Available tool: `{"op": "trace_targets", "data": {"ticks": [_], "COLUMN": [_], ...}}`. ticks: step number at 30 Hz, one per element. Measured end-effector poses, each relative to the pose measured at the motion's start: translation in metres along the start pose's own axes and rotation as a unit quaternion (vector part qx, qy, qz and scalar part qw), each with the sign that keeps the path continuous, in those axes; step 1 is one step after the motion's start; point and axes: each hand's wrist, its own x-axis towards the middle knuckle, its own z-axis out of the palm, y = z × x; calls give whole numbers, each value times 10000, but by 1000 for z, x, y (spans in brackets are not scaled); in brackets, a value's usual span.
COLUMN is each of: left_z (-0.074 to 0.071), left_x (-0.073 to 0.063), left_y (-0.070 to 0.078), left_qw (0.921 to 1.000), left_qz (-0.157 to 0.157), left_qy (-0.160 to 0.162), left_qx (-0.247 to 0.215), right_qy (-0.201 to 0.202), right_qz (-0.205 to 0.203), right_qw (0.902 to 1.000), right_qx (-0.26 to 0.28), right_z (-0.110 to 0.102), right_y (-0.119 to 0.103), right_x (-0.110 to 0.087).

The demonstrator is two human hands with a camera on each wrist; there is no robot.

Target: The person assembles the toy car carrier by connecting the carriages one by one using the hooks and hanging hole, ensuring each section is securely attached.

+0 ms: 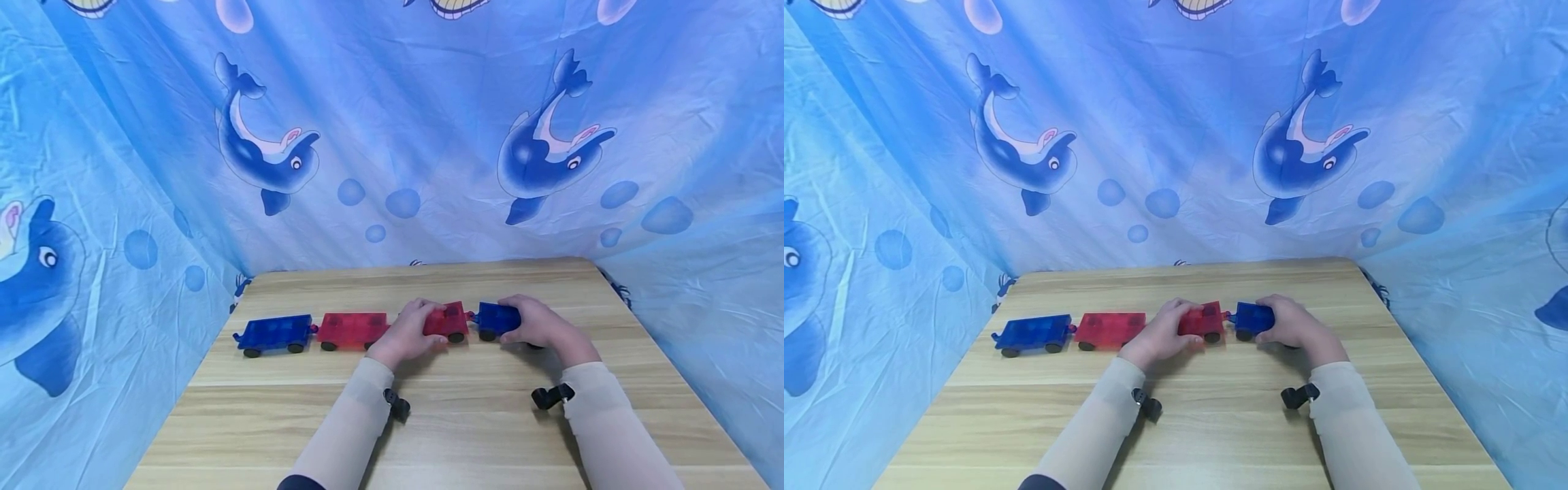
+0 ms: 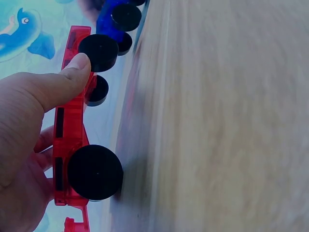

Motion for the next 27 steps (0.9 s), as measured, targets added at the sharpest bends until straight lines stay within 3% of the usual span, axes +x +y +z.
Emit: {"op": "trace_targets", "data": {"ticks": [27], "left_z": [-4], "left_x": [0], "left_y": [-9], "left_qw": [9995], "left_qz": [48], "left_qy": [-19], "left_qx": [321], "right_qy": [-91], "right_qz": [-5], "right_qw": [10000], "right_qx": [-21], "right_z": [-2], "right_y": [-10], "right_x": [0]}}
